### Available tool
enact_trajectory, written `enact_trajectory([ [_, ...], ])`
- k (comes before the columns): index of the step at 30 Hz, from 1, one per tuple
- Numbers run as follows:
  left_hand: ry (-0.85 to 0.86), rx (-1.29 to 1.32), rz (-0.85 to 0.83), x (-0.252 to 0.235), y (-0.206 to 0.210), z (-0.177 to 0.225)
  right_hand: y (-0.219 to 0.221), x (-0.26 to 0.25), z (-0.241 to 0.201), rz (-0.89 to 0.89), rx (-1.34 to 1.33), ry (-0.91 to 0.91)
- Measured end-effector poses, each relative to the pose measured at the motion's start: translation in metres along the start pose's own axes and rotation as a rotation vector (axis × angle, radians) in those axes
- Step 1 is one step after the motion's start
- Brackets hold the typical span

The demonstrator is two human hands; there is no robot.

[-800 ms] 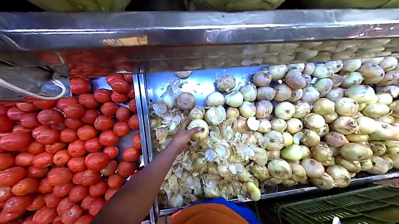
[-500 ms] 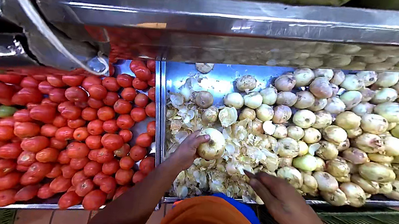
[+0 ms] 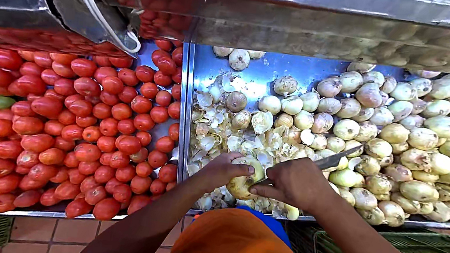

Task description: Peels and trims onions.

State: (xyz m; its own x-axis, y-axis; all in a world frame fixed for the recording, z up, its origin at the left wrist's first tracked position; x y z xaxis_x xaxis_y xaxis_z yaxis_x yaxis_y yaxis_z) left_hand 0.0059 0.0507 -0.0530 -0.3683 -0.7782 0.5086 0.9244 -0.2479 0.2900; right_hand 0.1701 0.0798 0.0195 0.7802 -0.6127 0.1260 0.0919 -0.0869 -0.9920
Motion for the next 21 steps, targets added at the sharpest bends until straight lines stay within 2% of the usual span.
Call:
enact_trajectory([
  [5,-0.021,0.008,-0.016,0.003,0.008,0.002,0.001,0.019,-0.015,0.162,0.029,-0.033],
  [12,-0.041,0.144,0.023,-0.003,0.013,-0.014,0.013,0.046,-0.026,0.242,-0.018,0.047],
  [18,-0.062,0.344,0.137,-0.015,-0.004,-0.010,0.036,0.053,-0.047,0.128,-0.090,0.001],
  [21,-0.026,0.300,0.119,-0.017,-0.016,0.005,0.035,0.043,-0.033,0.103,-0.185,0.120],
])
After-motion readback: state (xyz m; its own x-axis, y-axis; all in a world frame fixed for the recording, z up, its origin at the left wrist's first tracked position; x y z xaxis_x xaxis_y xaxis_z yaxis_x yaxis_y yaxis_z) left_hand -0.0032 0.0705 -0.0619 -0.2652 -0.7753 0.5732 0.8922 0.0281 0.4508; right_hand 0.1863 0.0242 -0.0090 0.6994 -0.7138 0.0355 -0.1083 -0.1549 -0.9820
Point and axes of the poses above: each hand's wrist, its own x-axis away from the middle knuckle, its own y-axis out of the palm, z = x × y, the point moved 6 cm from there along -x, towards the middle knuckle, and after that the axes turned 9 degrees about x, right-handed, at the moved point
